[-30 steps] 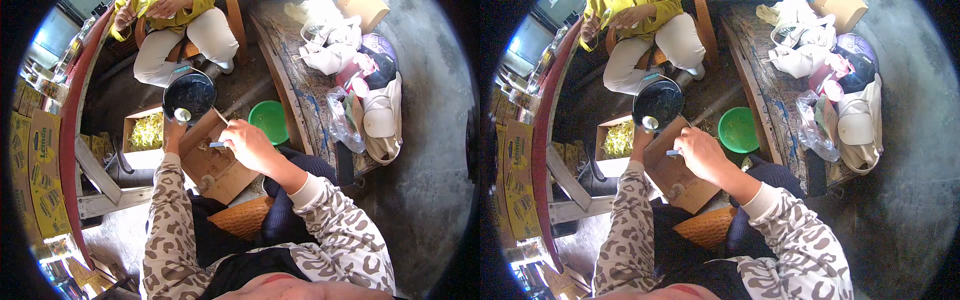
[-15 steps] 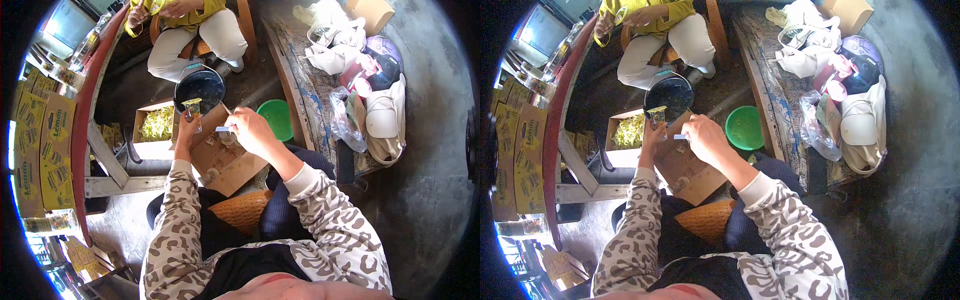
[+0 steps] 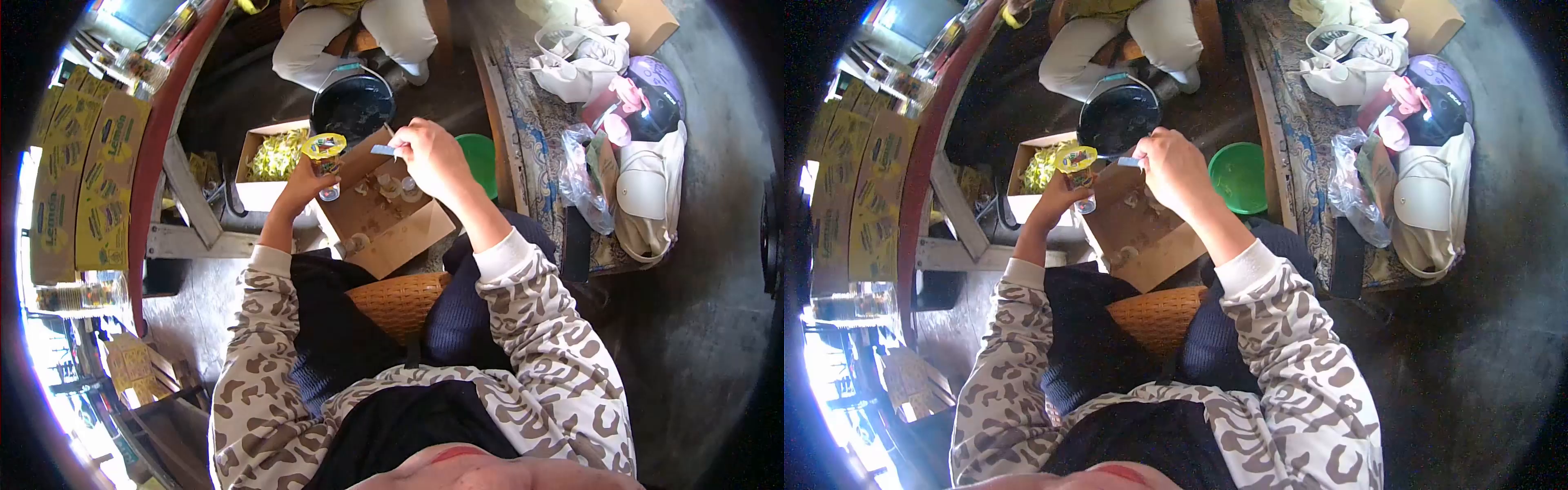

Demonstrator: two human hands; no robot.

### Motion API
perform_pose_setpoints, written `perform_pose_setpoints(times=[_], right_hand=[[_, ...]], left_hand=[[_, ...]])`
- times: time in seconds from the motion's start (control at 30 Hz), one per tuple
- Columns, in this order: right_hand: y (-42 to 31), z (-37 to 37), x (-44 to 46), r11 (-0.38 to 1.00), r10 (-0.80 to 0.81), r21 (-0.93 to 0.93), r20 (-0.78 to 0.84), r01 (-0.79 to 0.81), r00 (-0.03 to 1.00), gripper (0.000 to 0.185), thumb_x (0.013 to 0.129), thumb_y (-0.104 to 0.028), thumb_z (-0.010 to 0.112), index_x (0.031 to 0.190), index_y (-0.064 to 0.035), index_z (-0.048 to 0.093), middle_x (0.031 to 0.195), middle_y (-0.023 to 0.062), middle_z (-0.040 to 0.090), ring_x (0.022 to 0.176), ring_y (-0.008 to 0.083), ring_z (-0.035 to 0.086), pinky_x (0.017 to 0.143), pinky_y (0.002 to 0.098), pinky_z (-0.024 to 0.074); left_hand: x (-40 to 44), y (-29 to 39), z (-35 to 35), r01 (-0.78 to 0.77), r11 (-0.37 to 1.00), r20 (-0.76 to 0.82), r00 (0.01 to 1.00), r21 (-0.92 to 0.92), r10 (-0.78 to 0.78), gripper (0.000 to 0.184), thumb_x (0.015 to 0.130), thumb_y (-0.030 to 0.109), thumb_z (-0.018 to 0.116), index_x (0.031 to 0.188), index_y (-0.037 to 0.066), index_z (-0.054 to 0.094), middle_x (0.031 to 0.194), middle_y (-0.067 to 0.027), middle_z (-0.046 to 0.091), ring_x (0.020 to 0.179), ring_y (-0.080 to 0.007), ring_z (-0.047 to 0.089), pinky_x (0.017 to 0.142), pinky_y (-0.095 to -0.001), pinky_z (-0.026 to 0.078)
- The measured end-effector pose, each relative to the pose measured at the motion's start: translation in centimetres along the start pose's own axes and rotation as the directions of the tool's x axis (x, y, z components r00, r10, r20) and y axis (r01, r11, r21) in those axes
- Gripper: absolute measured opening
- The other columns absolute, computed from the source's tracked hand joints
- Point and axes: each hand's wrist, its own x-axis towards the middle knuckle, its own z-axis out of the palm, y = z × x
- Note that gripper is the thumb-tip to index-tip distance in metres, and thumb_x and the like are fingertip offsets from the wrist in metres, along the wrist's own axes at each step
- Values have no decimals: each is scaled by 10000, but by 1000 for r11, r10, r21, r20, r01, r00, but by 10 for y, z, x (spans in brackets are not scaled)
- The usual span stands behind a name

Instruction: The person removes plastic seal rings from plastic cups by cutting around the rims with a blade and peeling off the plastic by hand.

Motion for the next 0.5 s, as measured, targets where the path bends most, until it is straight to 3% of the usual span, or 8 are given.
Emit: perform_pose_setpoints(times=[0.07,0.1,0.2,0.27,0.37,0.43,0.5], right_hand=[[2,3,1,1000,3,-16,-23,-3,1000,74,853,-75,652,879,-75,721,905,112,636,938,315,636,804,436,530],[1,3,1,1000,-6,-16,-15,6,1000,74,853,-75,652,879,-75,721,905,112,636,938,315,636,804,436,530],[1,1,1,998,39,-42,-18,-40,999,69,858,-78,656,883,-85,720,907,107,635,925,316,640,800,433,524],[5,1,2,999,46,-21,-23,-46,999,67,856,-78,659,884,-85,719,904,104,637,916,314,643,793,432,525],[12,2,3,999,34,2,-39,-34,999,65,848,-70,667,883,-86,718,891,100,643,887,312,651,767,429,527],[13,1,4,999,26,-42,-78,-29,997,64,845,-66,667,881,-83,717,885,103,645,871,316,652,749,426,526],[16,1,4,999,8,-47,-74,-12,997,71,840,-55,663,883,-79,714,880,109,641,872,319,650,742,425,520]], left_hand=[[-11,-4,3,32,999,-20,999,-4,-32,529,780,24,762,1252,-13,526,1147,-107,685,1068,-202,648,935,-333,495],[-18,1,11,12,996,-8,1000,-86,-13,554,771,36,784,1257,-9,522,1130,-104,684,1047,-198,649,925,-330,496],[-24,12,29,45,995,36,998,-84,-42,561,801,109,787,1277,-10,515,1159,-115,662,1065,-195,634,925,-330,491],[-31,40,43,57,998,65,996,23,-59,613,826,216,784,1312,-19,495,1214,-123,629,1089,-187,610,936,-333,482],[-8,-2,46,-19,991,124,992,133,3,652,836,297,773,1339,-4,488,1250,-116,610,1106,-187,593,954,-337,473],[-10,1,52,-62,983,82,995,175,49,682,785,278,816,1338,28,503,1243,-99,621,1102,-184,595,972,-340,466],[-4,-14,55,-125,973,171,981,196,92,708,732,224,849,1333,50,517,1243,-92,625,1114,-185,595,991,-343,459]])
